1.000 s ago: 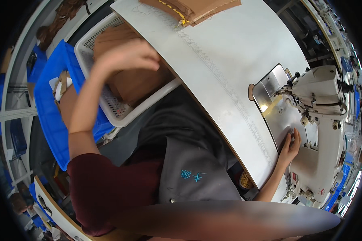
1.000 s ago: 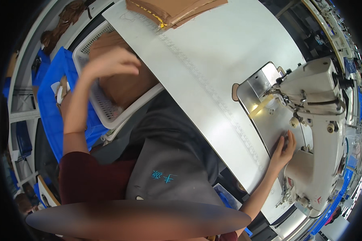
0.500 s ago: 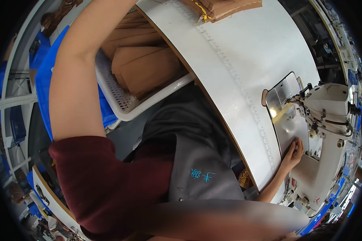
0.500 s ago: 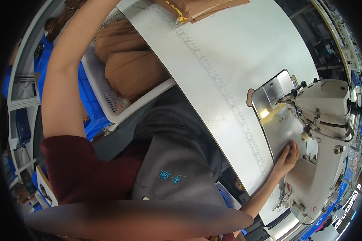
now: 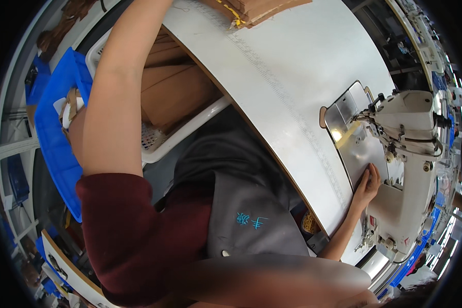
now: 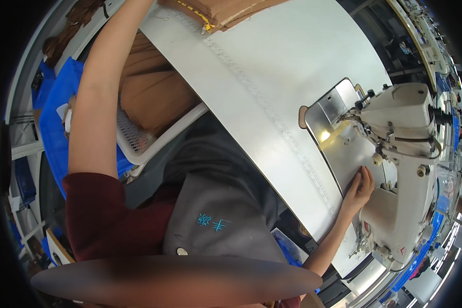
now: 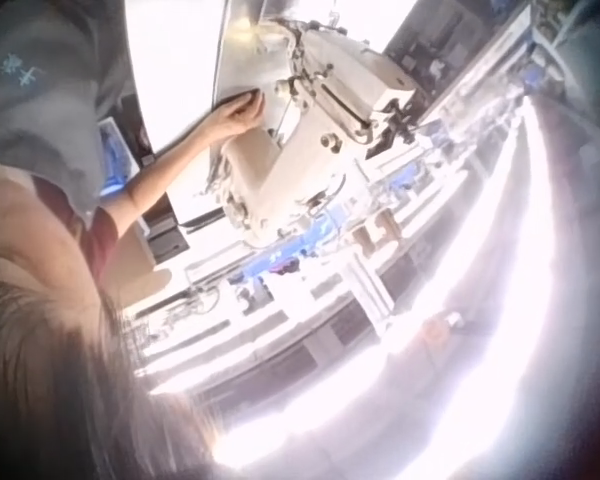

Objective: Sewing pieces of brown leather together using an industrial sewing machine.

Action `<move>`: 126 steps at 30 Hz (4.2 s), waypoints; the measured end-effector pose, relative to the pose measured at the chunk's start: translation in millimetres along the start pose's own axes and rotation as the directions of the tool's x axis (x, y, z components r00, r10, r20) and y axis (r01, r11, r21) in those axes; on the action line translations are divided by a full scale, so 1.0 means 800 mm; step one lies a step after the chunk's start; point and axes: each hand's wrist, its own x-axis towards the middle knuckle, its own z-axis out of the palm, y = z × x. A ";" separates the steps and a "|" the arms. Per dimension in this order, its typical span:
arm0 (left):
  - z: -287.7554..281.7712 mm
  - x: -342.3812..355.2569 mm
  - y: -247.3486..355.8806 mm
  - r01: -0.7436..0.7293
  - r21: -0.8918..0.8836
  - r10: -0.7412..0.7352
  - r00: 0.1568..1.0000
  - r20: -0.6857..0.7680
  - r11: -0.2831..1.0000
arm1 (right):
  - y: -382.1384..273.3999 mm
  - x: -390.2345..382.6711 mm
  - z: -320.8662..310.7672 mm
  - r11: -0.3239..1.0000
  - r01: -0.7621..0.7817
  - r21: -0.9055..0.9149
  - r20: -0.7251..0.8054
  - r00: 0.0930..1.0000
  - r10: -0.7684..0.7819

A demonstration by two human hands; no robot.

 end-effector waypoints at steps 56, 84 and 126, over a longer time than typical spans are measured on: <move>0.315 -0.307 0.111 -0.797 0.351 0.328 0.542 0.773 0.491 | -0.140 0.015 0.024 0.886 0.455 0.088 0.197 0.864 -0.463; 0.392 -0.091 0.093 -0.214 0.352 -0.080 0.747 0.660 0.911 | -0.131 -0.004 0.030 0.890 0.442 0.114 0.030 0.894 -0.447; 0.392 -0.092 0.090 -0.186 0.358 -0.097 0.760 0.643 0.915 | -0.115 0.005 0.032 0.951 0.302 0.069 0.011 0.953 -0.303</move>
